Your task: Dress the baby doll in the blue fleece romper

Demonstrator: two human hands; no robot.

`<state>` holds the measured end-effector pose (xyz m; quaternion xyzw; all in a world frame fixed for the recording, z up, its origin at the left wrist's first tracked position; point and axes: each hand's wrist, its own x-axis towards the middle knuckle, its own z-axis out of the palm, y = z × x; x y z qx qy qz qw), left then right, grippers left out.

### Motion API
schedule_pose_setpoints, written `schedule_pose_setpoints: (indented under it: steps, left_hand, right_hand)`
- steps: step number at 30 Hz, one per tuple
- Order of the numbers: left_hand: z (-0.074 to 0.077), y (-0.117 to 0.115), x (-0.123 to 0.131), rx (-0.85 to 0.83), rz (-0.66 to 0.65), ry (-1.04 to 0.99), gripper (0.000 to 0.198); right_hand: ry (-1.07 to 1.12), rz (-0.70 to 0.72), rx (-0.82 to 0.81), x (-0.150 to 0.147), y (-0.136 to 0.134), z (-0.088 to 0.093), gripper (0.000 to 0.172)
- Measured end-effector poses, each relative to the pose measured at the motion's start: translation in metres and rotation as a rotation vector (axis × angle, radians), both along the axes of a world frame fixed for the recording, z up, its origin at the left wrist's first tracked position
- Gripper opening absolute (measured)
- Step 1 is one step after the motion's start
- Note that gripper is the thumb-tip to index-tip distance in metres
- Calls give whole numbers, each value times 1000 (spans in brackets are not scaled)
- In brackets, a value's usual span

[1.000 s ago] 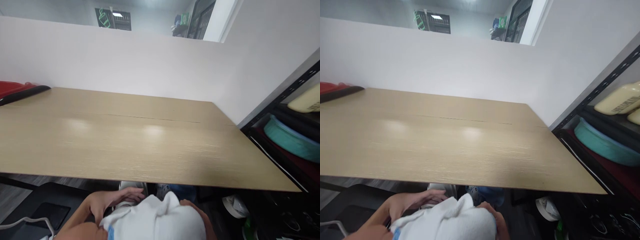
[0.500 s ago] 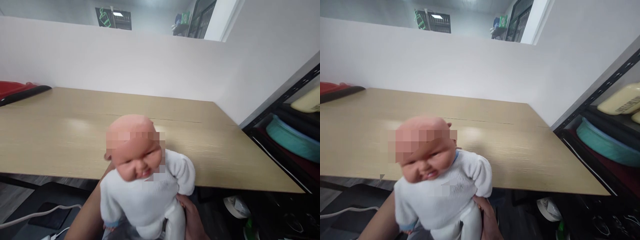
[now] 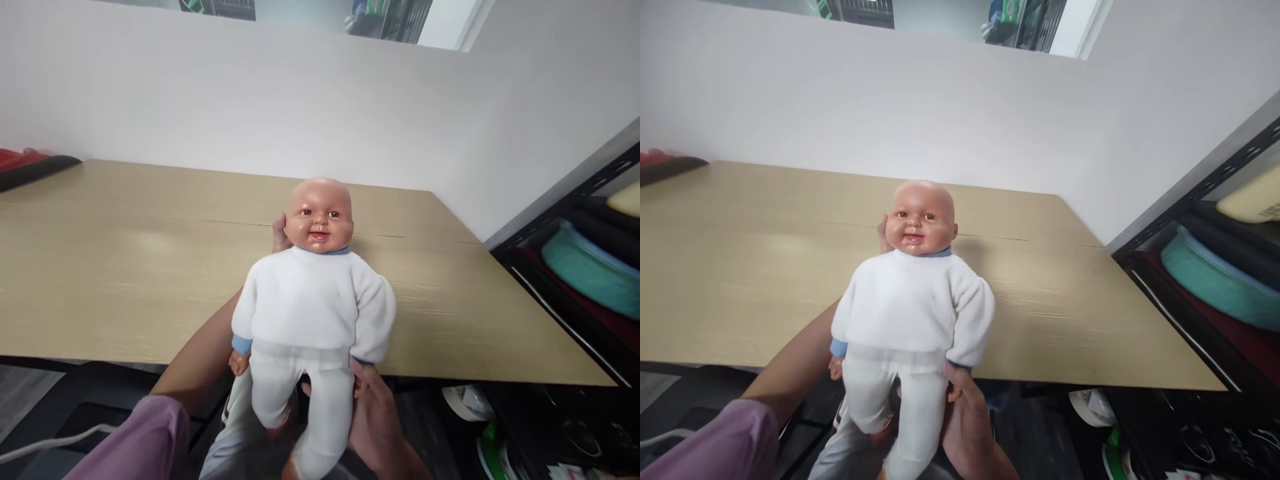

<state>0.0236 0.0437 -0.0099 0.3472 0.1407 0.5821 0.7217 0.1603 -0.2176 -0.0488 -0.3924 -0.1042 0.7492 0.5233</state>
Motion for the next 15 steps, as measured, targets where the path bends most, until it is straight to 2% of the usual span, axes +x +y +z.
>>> schedule_pose_setpoints:
  steps: [4,8,12,15]
  left_hand:
    - [-15,27,-9,31,-108,-35,78]
    - [-33,46,-16,-19,-198,-33,75]
    - [-52,67,-22,-60,-231,-57,71]
    - [-65,83,-29,-55,-260,-54,77]
  right_hand:
    - [21,118,91,4,17,2,43]
    - [41,78,151,3,34,-2,43]
    - [75,80,161,0,52,-5,46]
    - [104,94,152,2,66,-5,44]
